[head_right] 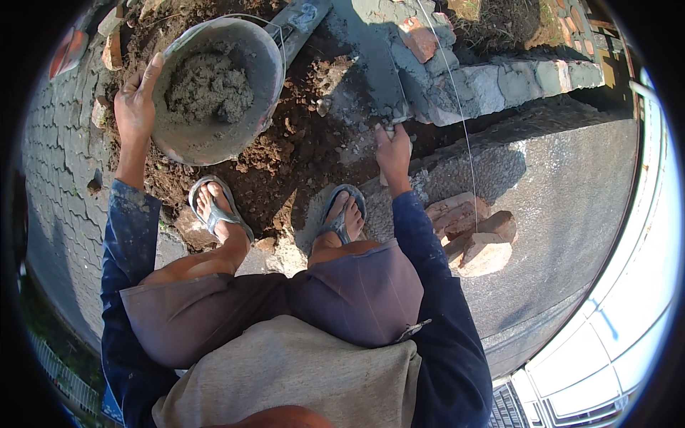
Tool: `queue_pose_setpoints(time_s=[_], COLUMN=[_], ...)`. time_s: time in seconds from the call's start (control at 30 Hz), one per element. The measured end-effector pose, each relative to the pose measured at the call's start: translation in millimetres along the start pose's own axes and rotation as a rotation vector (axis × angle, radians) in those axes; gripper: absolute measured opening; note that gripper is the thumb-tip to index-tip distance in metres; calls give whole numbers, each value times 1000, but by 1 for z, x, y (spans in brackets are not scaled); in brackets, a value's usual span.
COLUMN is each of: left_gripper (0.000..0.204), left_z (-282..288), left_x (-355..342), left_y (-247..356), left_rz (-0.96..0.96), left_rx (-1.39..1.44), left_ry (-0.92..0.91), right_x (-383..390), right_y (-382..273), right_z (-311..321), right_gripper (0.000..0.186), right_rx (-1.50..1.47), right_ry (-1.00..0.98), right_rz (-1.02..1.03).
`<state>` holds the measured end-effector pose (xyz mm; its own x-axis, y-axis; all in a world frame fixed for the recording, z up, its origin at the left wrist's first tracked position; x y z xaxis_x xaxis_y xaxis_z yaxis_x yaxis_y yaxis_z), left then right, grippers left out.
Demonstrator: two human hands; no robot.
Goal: The person applies and smooths cement onto a brick wall using a trowel, carries a bucket of cement and a plaster float along the wall, and spreads more cement over the wall surface.
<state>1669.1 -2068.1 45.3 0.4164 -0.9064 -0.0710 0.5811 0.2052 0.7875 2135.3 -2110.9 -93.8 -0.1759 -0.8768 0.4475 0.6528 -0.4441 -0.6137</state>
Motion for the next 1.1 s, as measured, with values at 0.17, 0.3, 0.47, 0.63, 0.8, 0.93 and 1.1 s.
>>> queue_pose_setpoints(time_s=[0.17,0.3,0.47,0.63,0.8,0.93,1.1], left_gripper=[56,57,32,26,26,26,46], left_z=[2,4,3,3,1,3,-2], left_x=[6,5,3,5,5,8,3], left_y=[5,9,-2,2,11,2,-2], left_rz=[-125,-85,126,-15,206,-308,-122], left_rx=[55,46,-46,-70,-40,-173,52], left_ry=[49,17,-13,-57,-38,-67,9], right_x=[12,30,45,54,68,70,22], right_y=[-8,11,27,59,116,102,55], right_z=[9,23,40,48,42,35,23], right_gripper=[18,17,17,14,14,26,35], right_rx=[-212,-316,-394,-379,-265,196,509], right_ry=[-6,-11,-82,-102,8,59,66], right_rz=[-43,-66,-106,-80,-89,-45,70])
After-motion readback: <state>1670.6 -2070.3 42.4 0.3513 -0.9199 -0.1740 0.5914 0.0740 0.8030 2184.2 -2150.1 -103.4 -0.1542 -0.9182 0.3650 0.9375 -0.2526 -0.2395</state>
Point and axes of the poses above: each hand's wrist, its own x-axis away from the middle knuckle, its own z-axis out of the back of the hand, y = z × x, the point moved 4 cm from there along -x, towards the middle knuckle, and after that the axes turned 15 degrees about x, right-handed, at the moved point
